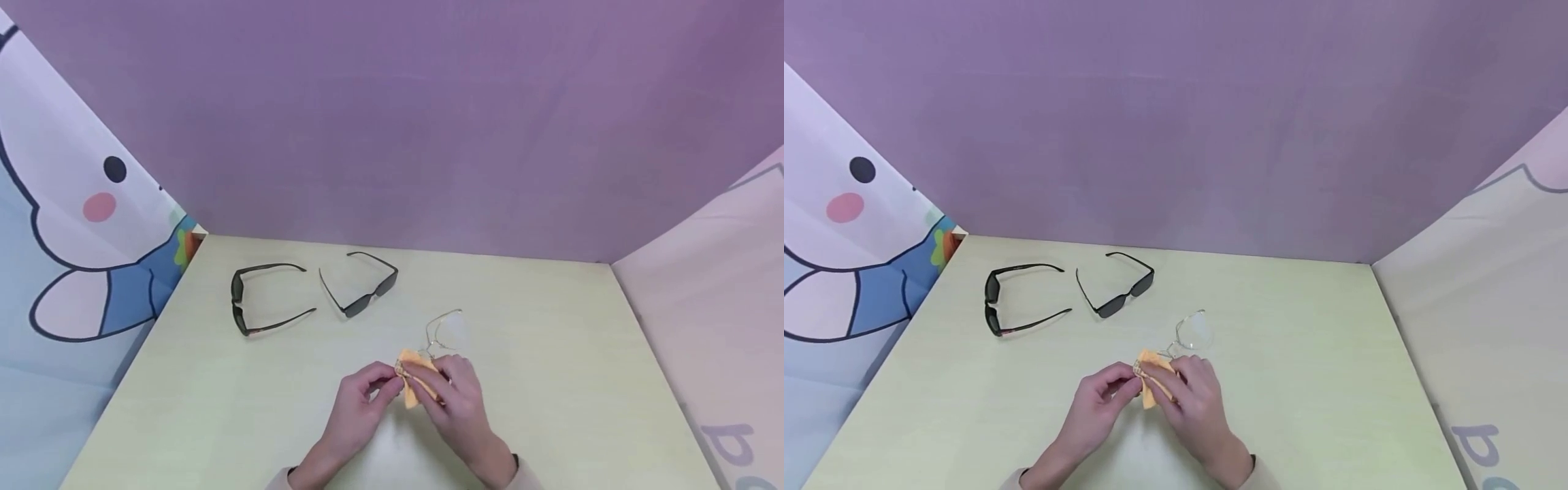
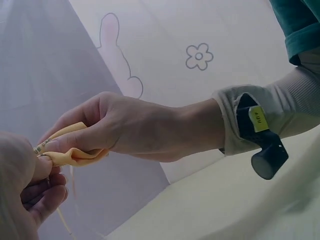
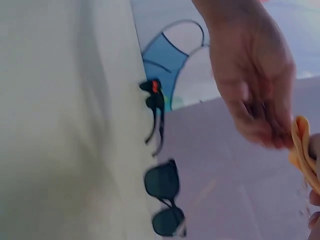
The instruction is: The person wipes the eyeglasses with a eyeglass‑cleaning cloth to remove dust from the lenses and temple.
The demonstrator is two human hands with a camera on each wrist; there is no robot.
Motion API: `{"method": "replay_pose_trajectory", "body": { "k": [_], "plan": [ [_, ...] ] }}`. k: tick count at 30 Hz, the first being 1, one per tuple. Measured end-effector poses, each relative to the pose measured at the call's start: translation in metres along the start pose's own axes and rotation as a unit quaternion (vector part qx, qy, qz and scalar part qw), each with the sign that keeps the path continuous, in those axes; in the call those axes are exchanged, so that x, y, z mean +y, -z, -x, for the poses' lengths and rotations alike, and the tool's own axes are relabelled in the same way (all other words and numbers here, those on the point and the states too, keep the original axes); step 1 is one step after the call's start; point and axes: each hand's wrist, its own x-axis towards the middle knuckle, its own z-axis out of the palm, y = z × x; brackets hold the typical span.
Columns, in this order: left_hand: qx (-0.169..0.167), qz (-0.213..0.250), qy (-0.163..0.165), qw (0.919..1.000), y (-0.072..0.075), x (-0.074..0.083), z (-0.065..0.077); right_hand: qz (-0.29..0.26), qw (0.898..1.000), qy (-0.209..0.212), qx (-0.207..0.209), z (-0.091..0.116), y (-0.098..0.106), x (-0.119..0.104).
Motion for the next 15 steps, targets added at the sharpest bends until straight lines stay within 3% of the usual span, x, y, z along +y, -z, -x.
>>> {"method": "replay_pose_trajectory", "body": {
  "k": [7,13,15],
  "plan": [
    [0.017,-0.002,-0.013,0.9998,0.002,0.004,-0.005,0.028,0.998,-0.062,0.002,-0.013,0.005,0.009],
    [0.022,0.016,-0.021,0.9994,0.004,0.009,-0.009,-0.006,1.0,0.013,0.002,-0.013,-0.003,0.001],
    [0.018,0.021,-0.022,0.9994,0.005,0.01,-0.01,-0.005,1.0,0.018,0.007,-0.015,-0.003,0.001]
  ]
}}
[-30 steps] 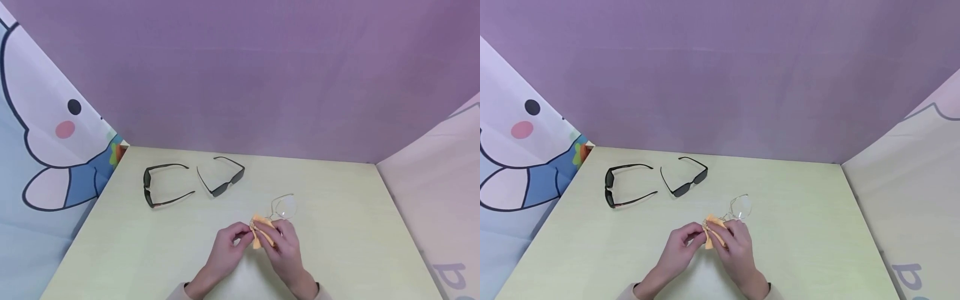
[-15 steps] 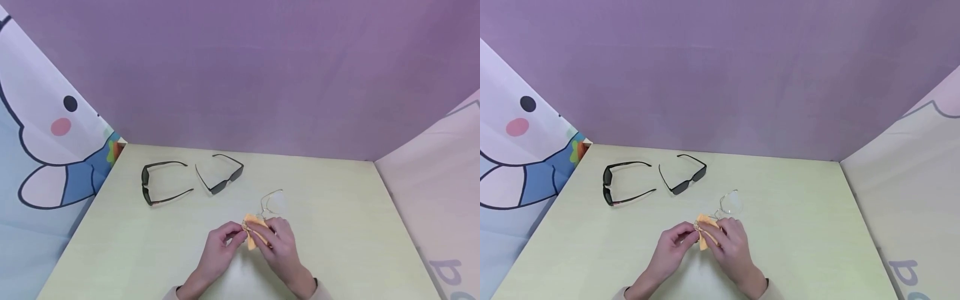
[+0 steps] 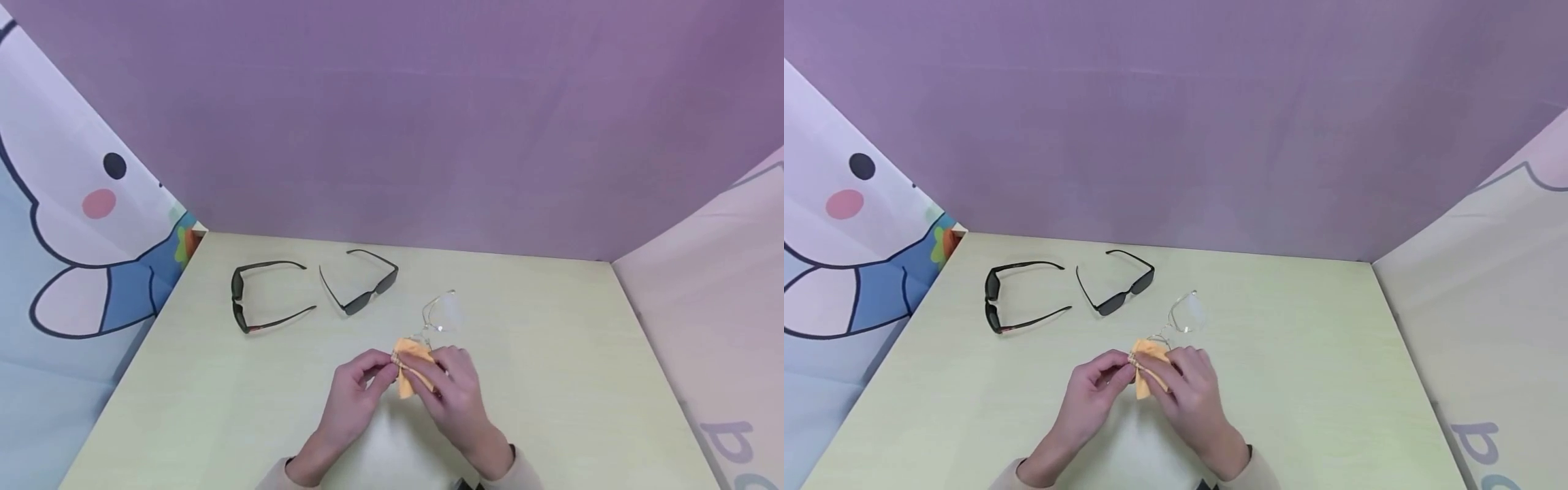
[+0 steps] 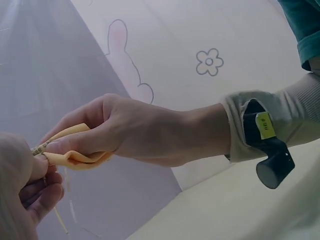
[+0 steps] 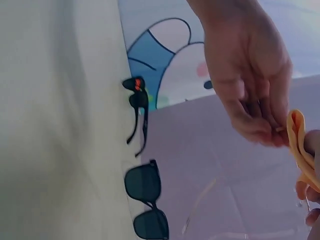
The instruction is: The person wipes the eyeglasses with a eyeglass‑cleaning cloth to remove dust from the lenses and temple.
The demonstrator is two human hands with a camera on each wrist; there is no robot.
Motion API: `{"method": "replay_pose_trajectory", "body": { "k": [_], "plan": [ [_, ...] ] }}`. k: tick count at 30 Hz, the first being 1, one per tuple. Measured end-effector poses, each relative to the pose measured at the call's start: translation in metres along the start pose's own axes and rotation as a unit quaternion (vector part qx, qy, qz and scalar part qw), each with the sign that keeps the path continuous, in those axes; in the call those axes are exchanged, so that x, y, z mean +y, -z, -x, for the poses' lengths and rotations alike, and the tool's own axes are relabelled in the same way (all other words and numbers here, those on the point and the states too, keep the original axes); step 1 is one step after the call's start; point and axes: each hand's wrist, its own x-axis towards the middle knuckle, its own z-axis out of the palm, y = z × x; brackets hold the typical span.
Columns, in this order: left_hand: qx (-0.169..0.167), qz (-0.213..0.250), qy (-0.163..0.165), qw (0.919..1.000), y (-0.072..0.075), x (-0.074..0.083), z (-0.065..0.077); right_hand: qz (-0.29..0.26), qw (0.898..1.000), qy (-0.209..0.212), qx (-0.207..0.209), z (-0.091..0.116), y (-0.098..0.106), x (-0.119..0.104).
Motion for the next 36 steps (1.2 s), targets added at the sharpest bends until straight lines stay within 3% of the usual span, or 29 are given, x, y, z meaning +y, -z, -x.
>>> {"method": "replay_pose_trajectory", "body": {
  "k": [6,13,21,29,36],
  "plan": [
    [0.002,-0.001,-0.024,0.9997,0.001,0.003,-0.003,0.022,0.998,-0.05,0.007,-0.008,0.007,0.011],
    [0.016,0.001,0.012,0.9998,0.004,0.008,-0.006,-0.018,1.0,0.002,-0.02,-0.004,0.0,0.002],
    [0.01,0.002,-0.018,0.9998,0.005,0.003,-0.006,-0.013,0.998,-0.061,-0.006,-0.011,0.006,0.011],
    [0.009,0.005,0.006,0.9999,0.005,0.005,-0.005,-0.03,0.999,-0.008,-0.022,-0.005,-0.002,0.002],
    [0.0,-0.015,-0.002,0.9999,0.003,0.006,-0.005,-0.008,0.997,-0.071,-0.006,-0.01,0.003,0.01]
  ]
}}
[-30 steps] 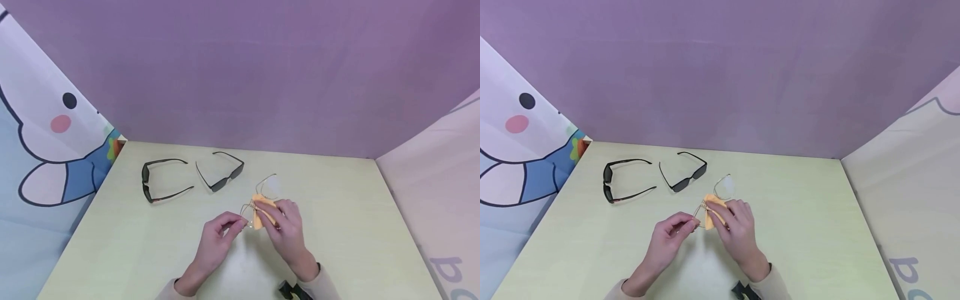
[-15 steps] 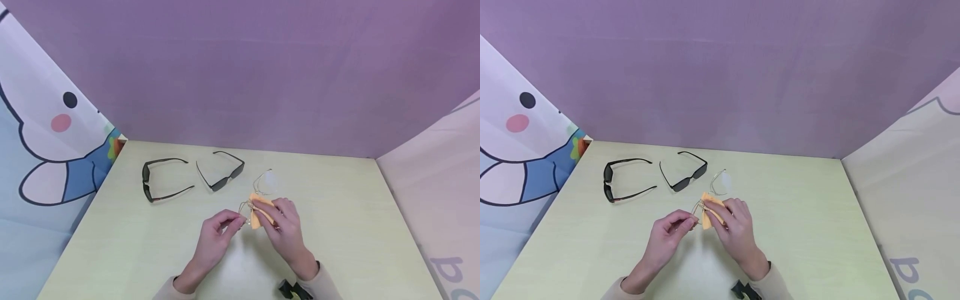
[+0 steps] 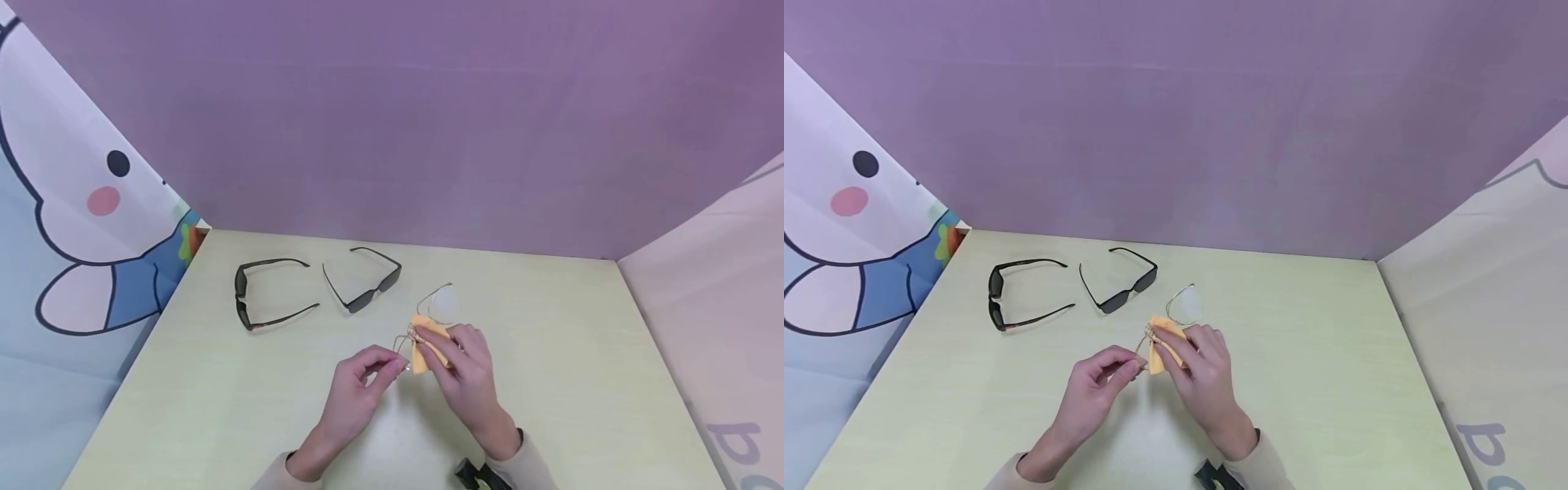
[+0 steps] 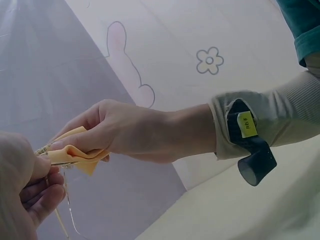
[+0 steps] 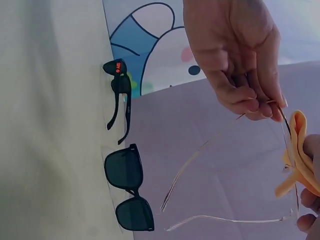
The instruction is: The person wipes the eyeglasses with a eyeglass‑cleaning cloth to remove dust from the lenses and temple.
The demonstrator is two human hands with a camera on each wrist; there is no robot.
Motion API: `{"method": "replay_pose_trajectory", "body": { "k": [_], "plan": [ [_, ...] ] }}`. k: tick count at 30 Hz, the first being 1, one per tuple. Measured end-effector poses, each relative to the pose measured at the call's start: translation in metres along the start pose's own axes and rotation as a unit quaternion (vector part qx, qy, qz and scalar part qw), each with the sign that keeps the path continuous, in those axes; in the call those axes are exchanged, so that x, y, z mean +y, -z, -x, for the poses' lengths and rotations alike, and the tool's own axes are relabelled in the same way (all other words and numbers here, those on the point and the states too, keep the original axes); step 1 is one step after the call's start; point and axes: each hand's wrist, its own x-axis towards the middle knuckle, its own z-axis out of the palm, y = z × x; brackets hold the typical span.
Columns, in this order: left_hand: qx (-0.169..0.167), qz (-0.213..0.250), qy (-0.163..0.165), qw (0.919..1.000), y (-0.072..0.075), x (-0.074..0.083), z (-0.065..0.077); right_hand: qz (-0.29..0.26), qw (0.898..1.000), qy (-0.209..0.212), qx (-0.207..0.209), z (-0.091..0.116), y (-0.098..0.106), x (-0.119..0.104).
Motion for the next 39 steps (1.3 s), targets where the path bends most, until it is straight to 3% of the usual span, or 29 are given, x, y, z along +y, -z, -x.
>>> {"method": "replay_pose_trajectory", "body": {
  "k": [8,17,24,32,39],
  "plan": [
    [-0.001,-0.005,0.012,0.9999,0.001,-0.001,0.0,-0.011,0.998,0.055,-0.023,0.006,-0.004,-0.005],
    [-0.006,-0.02,0.038,0.999,-0.001,-0.002,0.0,0.003,1.0,-0.009,-0.015,0.001,0.003,0.002],
    [-0.005,-0.004,0.03,0.9995,0.001,-0.001,0.0,-0.029,0.998,0.055,-0.029,0.008,-0.002,-0.002],
    [-0.007,-0.008,0.046,0.9989,0.001,-0.002,0.001,-0.005,1.0,-0.004,-0.008,0.005,0.004,0.005],
    [-0.008,0.007,0.054,0.9985,0.003,-0.002,0.001,-0.035,0.998,0.049,-0.02,0.013,-0.001,-0.003]
  ]
}}
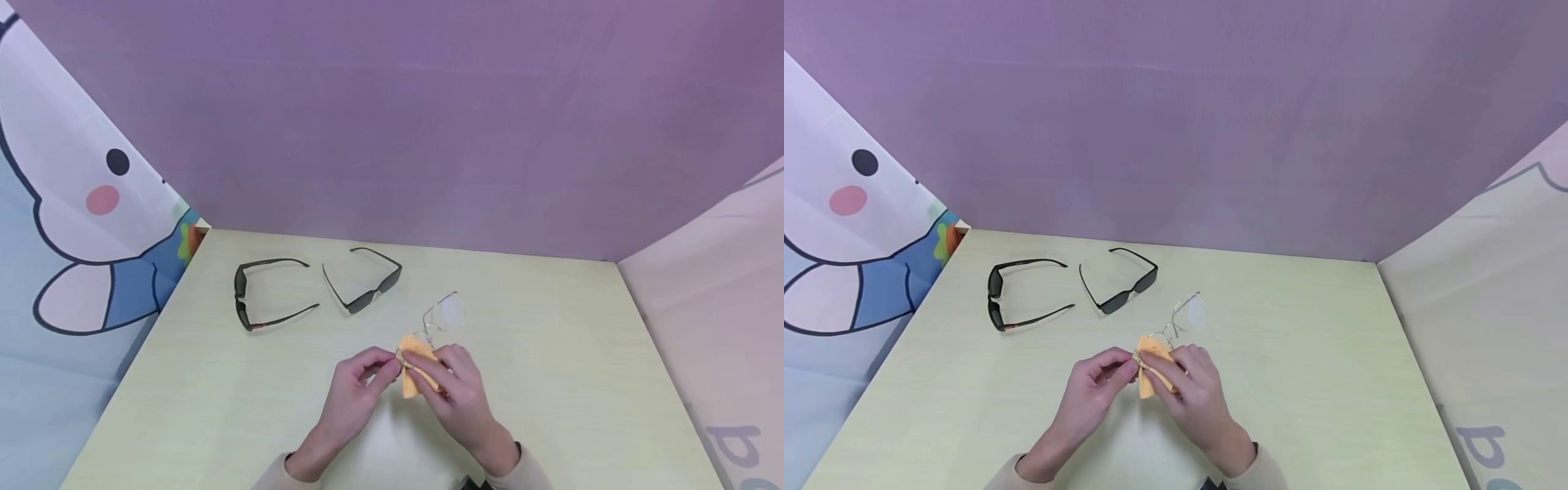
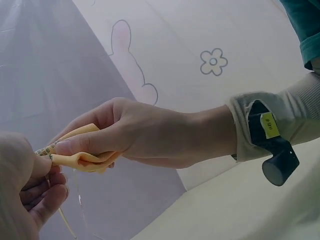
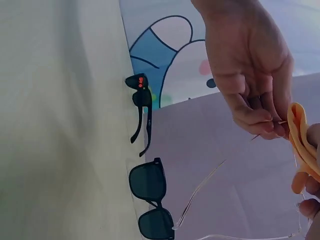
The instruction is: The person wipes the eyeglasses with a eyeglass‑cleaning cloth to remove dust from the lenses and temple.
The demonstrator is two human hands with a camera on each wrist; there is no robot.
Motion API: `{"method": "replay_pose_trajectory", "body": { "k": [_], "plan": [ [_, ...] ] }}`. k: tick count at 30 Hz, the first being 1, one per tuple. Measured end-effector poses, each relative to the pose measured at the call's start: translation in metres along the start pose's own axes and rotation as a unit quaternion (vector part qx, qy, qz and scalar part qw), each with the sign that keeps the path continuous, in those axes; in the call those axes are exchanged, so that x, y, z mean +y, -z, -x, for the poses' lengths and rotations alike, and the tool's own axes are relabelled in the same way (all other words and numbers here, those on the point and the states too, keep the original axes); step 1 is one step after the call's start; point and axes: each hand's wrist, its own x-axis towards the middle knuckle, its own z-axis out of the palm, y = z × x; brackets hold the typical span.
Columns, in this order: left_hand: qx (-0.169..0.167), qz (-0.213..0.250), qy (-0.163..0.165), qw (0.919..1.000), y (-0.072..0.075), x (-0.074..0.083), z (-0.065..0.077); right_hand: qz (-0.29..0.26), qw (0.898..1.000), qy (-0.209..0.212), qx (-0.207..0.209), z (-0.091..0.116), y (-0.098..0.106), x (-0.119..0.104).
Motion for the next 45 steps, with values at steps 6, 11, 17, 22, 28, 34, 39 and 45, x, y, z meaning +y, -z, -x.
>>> {"method": "replay_pose_trajectory", "body": {
  "k": [6,11,17,22,28,34,39,45],
  "plan": [
    [-0.004,0.006,0.01,0.9999,0.0,0.0,0.0,0.013,0.999,-0.029,0.007,-0.002,0.008,0.009],
    [-0.005,0.02,0.009,0.9998,0.0,0.001,0.001,0.005,0.999,-0.044,0.018,-0.001,0.009,0.009],
    [-0.003,0.023,0.005,0.9997,-0.001,0.0,0.0,-0.02,1.0,-0.005,0.007,0.003,0.002,0.002],
    [0.0,0.042,0.009,0.9991,-0.001,-0.001,0.0,-0.002,0.999,-0.037,0.027,0.001,0.007,0.007],
    [0.009,0.048,0.014,0.9987,-0.001,-0.001,0.001,-0.019,0.998,-0.039,0.035,0.005,0.004,0.004],
    [0.02,0.05,0.049,0.9973,-0.001,-0.001,0.002,-0.034,0.999,-0.004,0.005,0.009,-0.004,-0.008],
    [0.026,0.05,0.061,0.9966,-0.001,-0.002,0.002,-0.046,0.999,-0.005,0.016,0.006,0.0,-0.007],
    [0.024,0.053,0.058,0.9966,0.0,-0.004,0.004,-0.052,0.996,-0.017,0.066,-0.003,0.014,0.006]
  ]
}}
